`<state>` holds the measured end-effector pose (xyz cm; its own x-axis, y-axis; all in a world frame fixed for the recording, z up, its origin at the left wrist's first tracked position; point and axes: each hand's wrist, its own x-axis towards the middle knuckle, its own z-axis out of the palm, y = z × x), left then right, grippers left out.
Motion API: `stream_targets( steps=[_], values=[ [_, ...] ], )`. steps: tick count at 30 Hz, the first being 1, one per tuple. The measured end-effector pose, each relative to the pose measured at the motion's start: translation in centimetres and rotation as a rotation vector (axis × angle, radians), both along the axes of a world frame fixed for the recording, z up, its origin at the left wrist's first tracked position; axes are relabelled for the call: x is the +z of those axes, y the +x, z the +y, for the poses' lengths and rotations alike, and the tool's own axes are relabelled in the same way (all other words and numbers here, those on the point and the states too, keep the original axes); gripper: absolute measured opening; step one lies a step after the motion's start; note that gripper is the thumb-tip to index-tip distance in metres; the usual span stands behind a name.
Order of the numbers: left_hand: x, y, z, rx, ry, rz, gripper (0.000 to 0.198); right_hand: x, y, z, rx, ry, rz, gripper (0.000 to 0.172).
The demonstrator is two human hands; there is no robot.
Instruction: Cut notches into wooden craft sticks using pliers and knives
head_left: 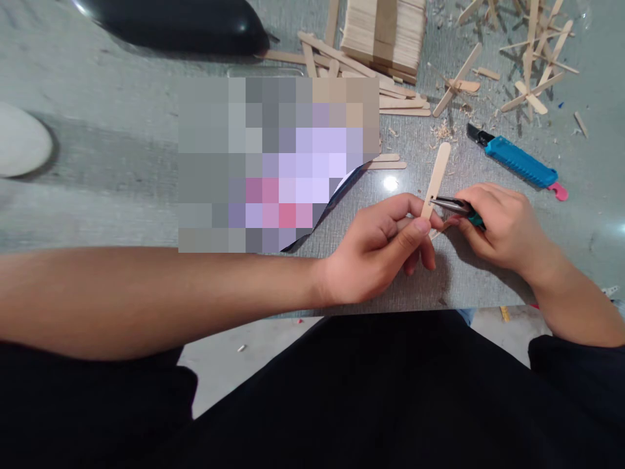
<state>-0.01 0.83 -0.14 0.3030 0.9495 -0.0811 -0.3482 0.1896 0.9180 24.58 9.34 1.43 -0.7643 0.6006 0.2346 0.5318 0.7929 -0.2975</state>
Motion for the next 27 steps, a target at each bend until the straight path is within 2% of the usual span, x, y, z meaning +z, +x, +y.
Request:
stream_targets(
  steps=[10, 22, 27],
  values=[
    [-0.3, 0.0, -0.2, -0.082, -0.01, -0.095, 0.044, 0.3, -0.6, -1.1, -0.04, -0.001, 0.015, 0.024],
    [-0.9, 0.0, 0.3, -0.213, -0.073, -0.27, 0.045, 0.0, -1.1, -1.6, -0.011, 0.033, 0.033, 0.019],
    [-0.7, 0.0, 0.5, -0.201, -0.105, -0.259, 0.046, -0.2, -1.0, -1.2, 0.007, 0.056, 0.024, 0.019]
  ],
)
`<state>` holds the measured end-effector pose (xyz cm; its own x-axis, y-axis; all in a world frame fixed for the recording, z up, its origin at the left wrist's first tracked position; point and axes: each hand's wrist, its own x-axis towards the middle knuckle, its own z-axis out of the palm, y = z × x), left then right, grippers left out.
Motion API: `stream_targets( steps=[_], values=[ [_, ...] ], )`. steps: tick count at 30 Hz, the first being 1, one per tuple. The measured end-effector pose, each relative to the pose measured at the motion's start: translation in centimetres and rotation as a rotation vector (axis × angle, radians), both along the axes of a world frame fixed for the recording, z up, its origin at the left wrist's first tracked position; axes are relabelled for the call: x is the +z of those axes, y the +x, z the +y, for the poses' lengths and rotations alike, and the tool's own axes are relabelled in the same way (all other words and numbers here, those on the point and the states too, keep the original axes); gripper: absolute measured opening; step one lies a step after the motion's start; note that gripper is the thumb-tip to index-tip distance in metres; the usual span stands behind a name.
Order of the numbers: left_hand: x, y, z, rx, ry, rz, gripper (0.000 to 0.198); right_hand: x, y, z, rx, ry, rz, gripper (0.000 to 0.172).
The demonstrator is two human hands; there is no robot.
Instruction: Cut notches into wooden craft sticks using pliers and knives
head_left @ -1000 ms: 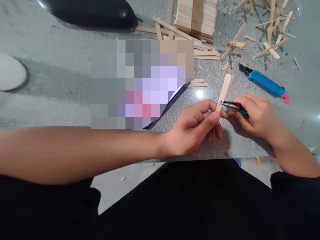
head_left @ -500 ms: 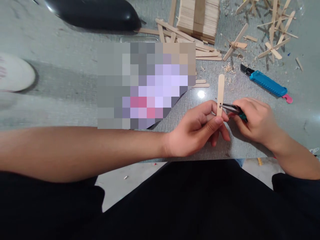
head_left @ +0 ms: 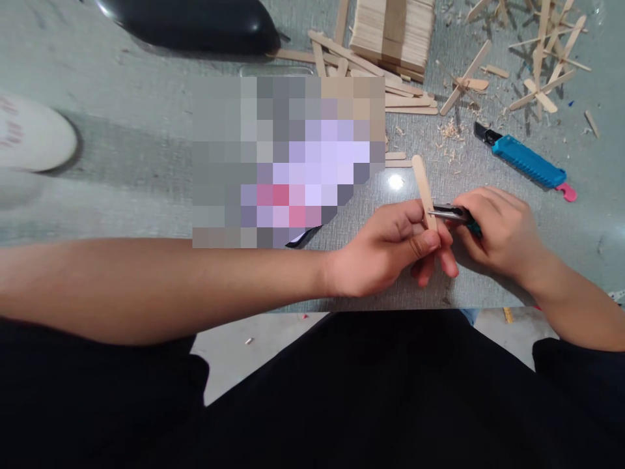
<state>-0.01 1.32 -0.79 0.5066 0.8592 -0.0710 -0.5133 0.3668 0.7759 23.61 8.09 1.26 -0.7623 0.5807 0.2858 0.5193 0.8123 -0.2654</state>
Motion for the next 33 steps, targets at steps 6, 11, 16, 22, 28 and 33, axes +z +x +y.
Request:
stream_targets(
  steps=[6, 11, 16, 22, 28, 33],
  values=[
    [0.3, 0.1, 0.1, 0.167, 0.029, 0.256, 0.05, 0.3, 0.4, 0.3, 0.024, 0.037, -0.044, 0.024],
    [0.2, 0.1, -0.1, 0.222, 0.073, 0.293, 0.05, 0.9, 0.8, 0.3, 0.015, -0.047, -0.065, 0.034],
    [0.4, 0.1, -0.4, 0.416, 0.186, 0.299, 0.047, 1.8, 1.6, 1.3, 0.052, -0.199, -0.153, 0.046],
    [-0.2, 0.4, 0.2, 0.496, 0.227, 0.297, 0.043, 3.3, 1.8, 2.0, 0.085, -0.344, -0.313, 0.052],
    [-0.2, 0.4, 0.5, 0.45, 0.085, 0.239, 0.047, 3.4, 1.8, 2.7, 0.094, -0.292, -0.346, 0.052],
    [0.4, 0.2, 0.4, 0.394, -0.014, 0.213, 0.046, 3.1, 2.0, 3.1, 0.121, -0.273, -0.309, 0.049]
  ],
)
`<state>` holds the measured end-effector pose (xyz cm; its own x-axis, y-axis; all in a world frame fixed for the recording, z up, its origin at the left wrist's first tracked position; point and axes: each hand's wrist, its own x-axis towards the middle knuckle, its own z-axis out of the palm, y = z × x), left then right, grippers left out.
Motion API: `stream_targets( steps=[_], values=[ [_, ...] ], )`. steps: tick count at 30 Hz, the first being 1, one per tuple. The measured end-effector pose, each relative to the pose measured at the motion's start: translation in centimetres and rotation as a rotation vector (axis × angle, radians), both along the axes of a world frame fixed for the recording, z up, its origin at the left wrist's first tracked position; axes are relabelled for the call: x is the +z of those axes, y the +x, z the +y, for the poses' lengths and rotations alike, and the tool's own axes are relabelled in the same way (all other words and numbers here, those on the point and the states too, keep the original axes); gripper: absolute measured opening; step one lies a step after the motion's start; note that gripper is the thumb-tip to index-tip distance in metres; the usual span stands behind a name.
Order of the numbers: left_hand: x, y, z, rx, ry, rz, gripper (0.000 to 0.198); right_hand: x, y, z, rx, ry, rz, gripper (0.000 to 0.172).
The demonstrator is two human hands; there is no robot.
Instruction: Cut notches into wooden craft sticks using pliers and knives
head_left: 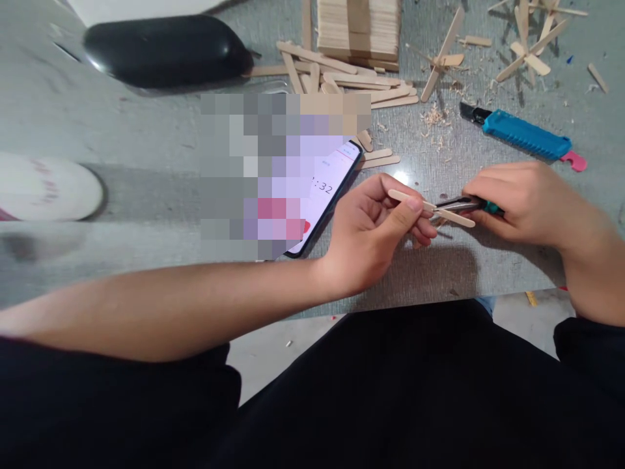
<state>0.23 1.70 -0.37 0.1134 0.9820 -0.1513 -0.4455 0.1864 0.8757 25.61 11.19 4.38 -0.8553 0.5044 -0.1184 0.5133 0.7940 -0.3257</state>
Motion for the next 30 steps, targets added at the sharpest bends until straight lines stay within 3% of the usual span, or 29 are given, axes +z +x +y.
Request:
stream_targets(
  steps=[12, 18, 24, 30],
  values=[
    [0.42, -0.18, -0.25, -0.022, -0.1, -0.061, 0.04, -0.78, 0.33, -0.21, 0.0, 0.075, 0.045, 0.035],
    [0.29, -0.31, -0.33, -0.052, -0.071, -0.12, 0.038, -0.51, 0.36, 0.06, 0.015, 0.041, 0.035, 0.033],
    [-0.09, -0.35, -0.27, -0.114, -0.069, -0.131, 0.043, -0.23, 0.3, 0.31, 0.065, 0.0, 0.04, 0.019],
    [-0.33, -0.87, -0.92, -0.17, 0.123, 0.116, 0.038, -0.43, 0.43, 0.55, 0.076, -0.074, 0.099, 0.022]
  ],
)
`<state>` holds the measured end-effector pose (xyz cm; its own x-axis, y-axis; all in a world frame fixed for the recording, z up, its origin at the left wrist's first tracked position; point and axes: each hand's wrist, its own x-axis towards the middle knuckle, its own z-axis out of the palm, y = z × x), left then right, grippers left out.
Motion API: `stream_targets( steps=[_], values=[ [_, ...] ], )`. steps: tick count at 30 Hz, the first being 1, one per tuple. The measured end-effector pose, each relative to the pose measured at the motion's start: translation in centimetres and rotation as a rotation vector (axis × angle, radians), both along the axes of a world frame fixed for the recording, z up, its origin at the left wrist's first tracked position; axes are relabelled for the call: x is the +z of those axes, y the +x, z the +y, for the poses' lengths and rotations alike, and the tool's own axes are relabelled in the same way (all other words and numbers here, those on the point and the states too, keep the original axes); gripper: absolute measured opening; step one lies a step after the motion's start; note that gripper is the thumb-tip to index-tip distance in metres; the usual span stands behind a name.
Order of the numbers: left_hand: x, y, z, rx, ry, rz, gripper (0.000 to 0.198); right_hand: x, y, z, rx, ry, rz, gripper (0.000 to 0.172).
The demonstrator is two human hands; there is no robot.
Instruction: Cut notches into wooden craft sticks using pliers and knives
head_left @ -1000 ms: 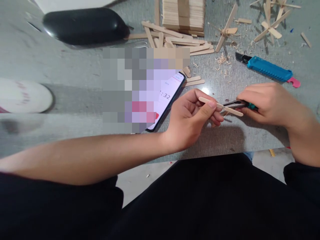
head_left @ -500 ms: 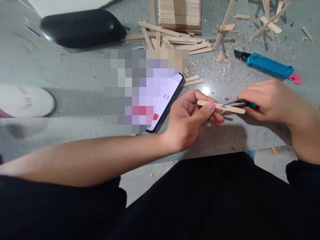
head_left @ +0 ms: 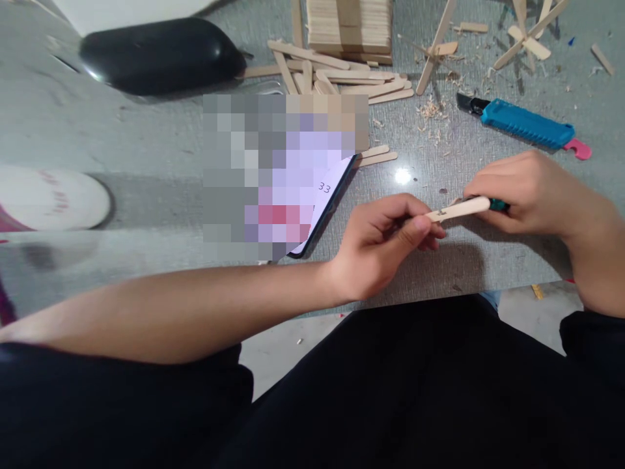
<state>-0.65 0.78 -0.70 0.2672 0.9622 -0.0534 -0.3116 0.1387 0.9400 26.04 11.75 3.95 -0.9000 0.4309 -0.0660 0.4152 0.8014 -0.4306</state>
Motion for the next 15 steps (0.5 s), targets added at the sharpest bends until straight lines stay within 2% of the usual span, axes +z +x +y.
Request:
stream_targets(
  steps=[3, 7, 11, 15],
  values=[
    [0.1, -0.2, -0.2, -0.037, 0.11, 0.088, 0.035, 0.0, 0.0, 0.0, 0.016, -0.045, 0.009, 0.023],
    [0.8, 0.0, -0.4, -0.049, 0.105, 0.079, 0.031, -0.1, -0.3, -0.2, -0.027, -0.045, -0.016, 0.032],
    [1.3, 0.4, -0.9, 0.001, 0.088, 0.062, 0.025, -0.5, -0.5, -0.3, -0.093, -0.011, 0.01, 0.04],
    [1.0, 0.6, -1.0, 0.079, 0.121, 0.127, 0.027, -1.1, -0.5, -0.1, -0.15, 0.081, 0.087, 0.038]
  ],
)
